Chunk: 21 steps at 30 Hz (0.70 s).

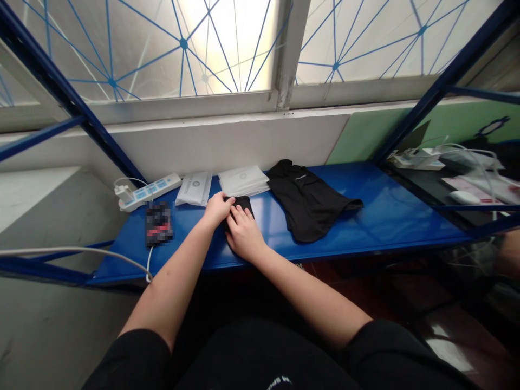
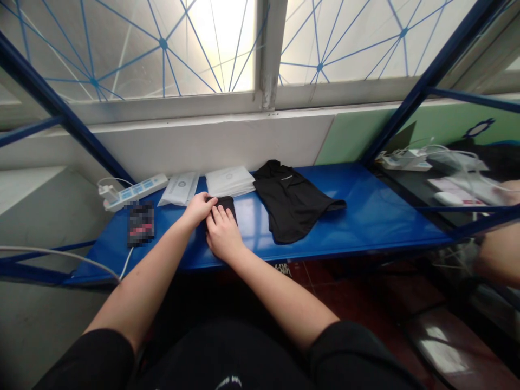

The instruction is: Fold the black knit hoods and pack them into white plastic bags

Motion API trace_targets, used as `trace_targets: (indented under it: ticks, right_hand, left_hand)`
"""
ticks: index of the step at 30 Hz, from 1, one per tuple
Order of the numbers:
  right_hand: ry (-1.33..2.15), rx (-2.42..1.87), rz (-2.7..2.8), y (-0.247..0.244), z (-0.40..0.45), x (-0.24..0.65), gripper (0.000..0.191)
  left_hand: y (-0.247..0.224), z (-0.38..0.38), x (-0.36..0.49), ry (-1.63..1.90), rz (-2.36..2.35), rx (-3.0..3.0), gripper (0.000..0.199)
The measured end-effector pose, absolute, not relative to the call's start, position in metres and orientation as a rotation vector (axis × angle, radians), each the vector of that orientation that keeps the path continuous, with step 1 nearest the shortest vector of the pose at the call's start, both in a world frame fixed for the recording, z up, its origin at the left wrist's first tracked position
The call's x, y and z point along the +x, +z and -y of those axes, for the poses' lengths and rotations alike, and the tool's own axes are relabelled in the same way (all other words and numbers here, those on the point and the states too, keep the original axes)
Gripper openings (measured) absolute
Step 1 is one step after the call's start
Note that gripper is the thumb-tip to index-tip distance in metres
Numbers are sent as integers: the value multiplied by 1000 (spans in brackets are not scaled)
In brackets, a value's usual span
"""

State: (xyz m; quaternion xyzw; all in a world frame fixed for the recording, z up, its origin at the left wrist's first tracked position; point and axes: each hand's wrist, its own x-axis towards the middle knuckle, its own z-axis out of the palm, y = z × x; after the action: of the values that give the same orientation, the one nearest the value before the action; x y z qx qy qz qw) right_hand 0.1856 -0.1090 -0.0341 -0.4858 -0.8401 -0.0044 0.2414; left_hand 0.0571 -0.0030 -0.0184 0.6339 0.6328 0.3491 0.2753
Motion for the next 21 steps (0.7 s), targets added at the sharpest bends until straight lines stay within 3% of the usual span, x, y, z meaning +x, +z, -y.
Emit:
trace_targets:
  ticks: [9, 14, 17, 21]
  right_hand:
    - [-12, -1353, 2368, -38, 125, 196, 50]
    - [56, -1385, 2391, -34, 126, 193, 50]
    - [114, -1380, 2388, -30, 125, 193, 56]
    - [269, -1234, 2332, -31, 125, 199, 68]
  left_hand:
    - [-16, 5, 68, 862, -1445, 1022, 21]
    - [-11, 14, 70, 975, -1722, 1360, 17]
    - [-5, 28, 72, 1038, -1723, 2022, 33]
    - [-10, 41, 74, 671, -1430, 2383, 54]
